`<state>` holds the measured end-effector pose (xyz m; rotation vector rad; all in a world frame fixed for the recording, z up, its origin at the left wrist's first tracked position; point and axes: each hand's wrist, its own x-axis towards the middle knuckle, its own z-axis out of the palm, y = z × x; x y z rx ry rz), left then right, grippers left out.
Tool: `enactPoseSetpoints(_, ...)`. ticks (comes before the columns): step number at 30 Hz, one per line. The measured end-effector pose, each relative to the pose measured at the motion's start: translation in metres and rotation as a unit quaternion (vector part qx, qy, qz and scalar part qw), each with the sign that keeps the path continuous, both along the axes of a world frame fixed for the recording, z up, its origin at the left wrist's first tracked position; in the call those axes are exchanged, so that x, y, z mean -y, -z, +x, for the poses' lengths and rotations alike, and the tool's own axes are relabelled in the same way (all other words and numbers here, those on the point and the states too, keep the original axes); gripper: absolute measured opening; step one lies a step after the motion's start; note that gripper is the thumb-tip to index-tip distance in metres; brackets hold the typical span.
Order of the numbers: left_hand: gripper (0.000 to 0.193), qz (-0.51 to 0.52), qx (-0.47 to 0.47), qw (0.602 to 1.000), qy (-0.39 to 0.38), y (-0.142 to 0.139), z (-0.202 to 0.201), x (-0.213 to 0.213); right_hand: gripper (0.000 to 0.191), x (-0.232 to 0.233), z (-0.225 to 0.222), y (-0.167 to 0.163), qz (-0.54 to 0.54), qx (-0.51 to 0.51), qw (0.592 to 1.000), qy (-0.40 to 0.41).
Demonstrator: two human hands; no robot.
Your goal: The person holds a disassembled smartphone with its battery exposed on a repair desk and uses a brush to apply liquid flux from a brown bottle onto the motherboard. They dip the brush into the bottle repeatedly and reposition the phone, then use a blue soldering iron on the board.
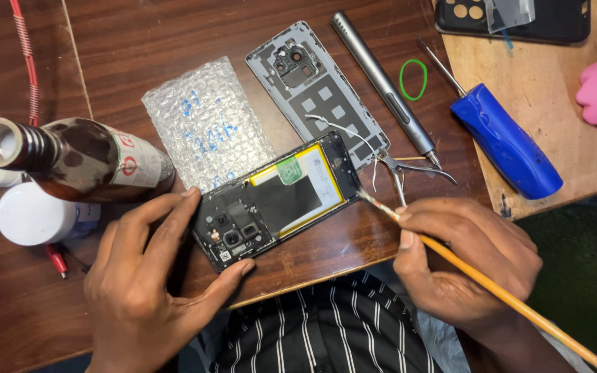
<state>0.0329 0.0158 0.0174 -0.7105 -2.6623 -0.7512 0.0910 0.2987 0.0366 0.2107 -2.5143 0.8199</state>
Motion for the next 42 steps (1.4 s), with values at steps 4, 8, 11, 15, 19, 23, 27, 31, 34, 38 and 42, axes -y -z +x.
enactPoseSetpoints(4, 0.075, -0.019, -0.001, 1.0, -0.005, 0.001, 0.0, -0.002, 0.008, -0.001, 0.003, 0.007, -0.008, 0.008, 1.0, -0.001)
enactPoseSetpoints(8, 0.071, -0.037, -0.027, 0.999, -0.002, -0.002, -0.002, -0.007, 0.008, 0.001, 0.004, 0.01, -0.029, 0.004, 0.999, 0.017)
enactPoseSetpoints(11, 0.071, -0.052, -0.034, 0.998, -0.002, -0.004, -0.003, -0.009, 0.008, 0.003, 0.004, 0.011, -0.015, 0.012, 1.0, 0.001)
enactPoseSetpoints(15, 0.073, -0.06, -0.033, 0.998, -0.007, 0.002, -0.003, -0.006, 0.006, 0.005, 0.004, 0.011, -0.023, 0.01, 0.999, 0.022)
enactPoseSetpoints(19, 0.074, -0.053, -0.033, 0.998, -0.006, 0.011, 0.001, 0.0, 0.008, 0.008, 0.003, 0.014, -0.044, 0.024, 0.999, -0.008)
enactPoseSetpoints(23, 0.076, -0.007, -0.061, 0.998, -0.031, 0.002, 0.006, 0.002, 0.007, 0.001, 0.003, 0.013, -0.183, 0.016, 0.983, -0.006)
enactPoseSetpoints(27, 0.067, 0.096, -0.11, 0.966, -0.212, -0.02, -0.001, 0.003, 0.011, -0.016, -0.001, 0.015, -0.437, 0.003, 0.899, -0.03)
enactPoseSetpoints(31, 0.086, 0.151, -0.062, 0.966, -0.201, -0.027, -0.02, 0.006, 0.014, -0.03, -0.008, 0.023, -0.527, 0.002, 0.844, -0.094)
enactPoseSetpoints(34, 0.081, 0.127, -0.005, 0.965, -0.228, -0.02, -0.031, 0.008, 0.012, -0.041, -0.012, 0.029, -0.557, 0.029, 0.817, -0.145)
enactPoseSetpoints(38, 0.072, 0.157, -0.04, 0.968, -0.193, -0.014, -0.036, 0.01, 0.009, -0.036, -0.006, 0.047, -0.502, 0.029, 0.852, -0.143)
enactPoseSetpoints(42, 0.066, 0.137, -0.059, 0.979, -0.138, -0.02, -0.032, 0.008, 0.009, -0.03, 0.004, 0.044, -0.431, 0.014, 0.895, -0.115)
